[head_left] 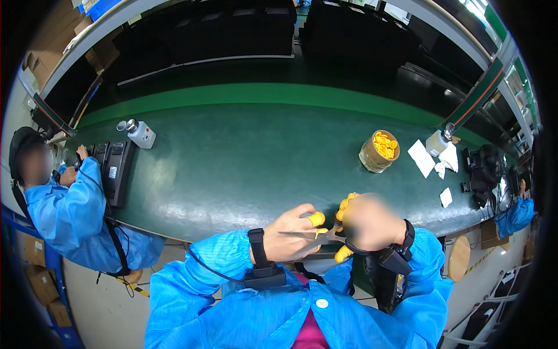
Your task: The recorder prepares yellow finger cots and then uses scissors to adjust components for mobile phone assembly.
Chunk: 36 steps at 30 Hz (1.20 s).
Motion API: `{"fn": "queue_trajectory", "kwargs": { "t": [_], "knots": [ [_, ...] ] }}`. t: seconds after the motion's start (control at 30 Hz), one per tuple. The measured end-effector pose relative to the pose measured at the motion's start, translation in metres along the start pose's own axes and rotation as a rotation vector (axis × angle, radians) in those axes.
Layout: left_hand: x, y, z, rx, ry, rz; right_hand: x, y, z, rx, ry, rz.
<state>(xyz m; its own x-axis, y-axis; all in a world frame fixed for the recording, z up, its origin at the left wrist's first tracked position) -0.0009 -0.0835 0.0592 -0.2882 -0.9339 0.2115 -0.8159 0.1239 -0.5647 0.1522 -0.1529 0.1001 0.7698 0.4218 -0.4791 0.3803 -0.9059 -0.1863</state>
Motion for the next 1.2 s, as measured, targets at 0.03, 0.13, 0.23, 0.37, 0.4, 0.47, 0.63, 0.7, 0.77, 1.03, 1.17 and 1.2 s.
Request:
{"fn": "queue_trajectory", "kwargs": {
  "t": [0.03, 0.13, 0.23, 0.37, 0.4, 0.47, 0.63, 0.7, 0.77, 1.03, 1.17, 1.2],
  "knots": [
    [-0.001, 0.0, -0.005, -0.016, -0.057, 0.032, 0.0, -0.001, 0.001, -0.02, 0.039, 0.019],
    [-0.003, -0.006, -0.02, 0.003, -0.034, 0.085, -0.003, 0.001, -0.001, -0.052, 0.168, 0.055],
    [-0.005, -0.004, -0.021, 0.03, -0.041, 0.016, -0.009, 0.002, -0.011, -0.045, 0.279, 0.098],
    [-0.015, 0.012, -0.02, -0.036, -0.057, -0.066, -0.023, 0.003, -0.04, 0.06, 0.465, 0.214],
    [-0.016, 0.013, -0.02, -0.056, -0.054, -0.053, -0.022, 0.007, -0.043, 0.056, 0.503, 0.228],
    [-0.017, 0.013, -0.02, -0.096, -0.049, -0.032, -0.02, 0.011, -0.047, 0.048, 0.575, 0.252],
    [-0.016, 0.014, -0.02, -0.079, -0.029, -0.036, -0.018, 0.014, -0.045, 0.043, 0.57, 0.218],
    [-0.016, 0.014, -0.02, -0.083, -0.028, -0.037, -0.018, 0.015, -0.044, 0.048, 0.573, 0.214],
    [-0.015, 0.014, -0.021, -0.095, -0.032, -0.035, -0.021, 0.014, -0.044, 0.07, 0.59, 0.187],
    [-0.013, 0.017, -0.017, -0.136, 0.0, -0.008, -0.027, 0.01, -0.05, 0.038, 0.632, 0.107],
    [0.001, 0.01, -0.006, -0.208, 0.026, 0.068, -0.003, 0.013, -0.031, 0.036, 0.298, 0.016],
    [0.006, 0.008, 0.0, -0.209, 0.074, 0.085, 0.003, 0.011, -0.021, 0.024, 0.215, -0.015]
  ]
}}
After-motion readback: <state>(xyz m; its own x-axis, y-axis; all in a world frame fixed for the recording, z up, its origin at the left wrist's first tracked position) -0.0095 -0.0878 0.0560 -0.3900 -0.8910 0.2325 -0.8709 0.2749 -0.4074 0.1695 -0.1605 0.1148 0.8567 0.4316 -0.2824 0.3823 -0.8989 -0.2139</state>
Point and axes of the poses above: each hand's wrist, its own y-axis away from the middle knuckle, its own z-axis out of the palm, x = y × z, the point moved 5 cm from there along -y, towards the middle knuckle, and after that the axes turned 6 degrees about -z, right-handed, at the moved point
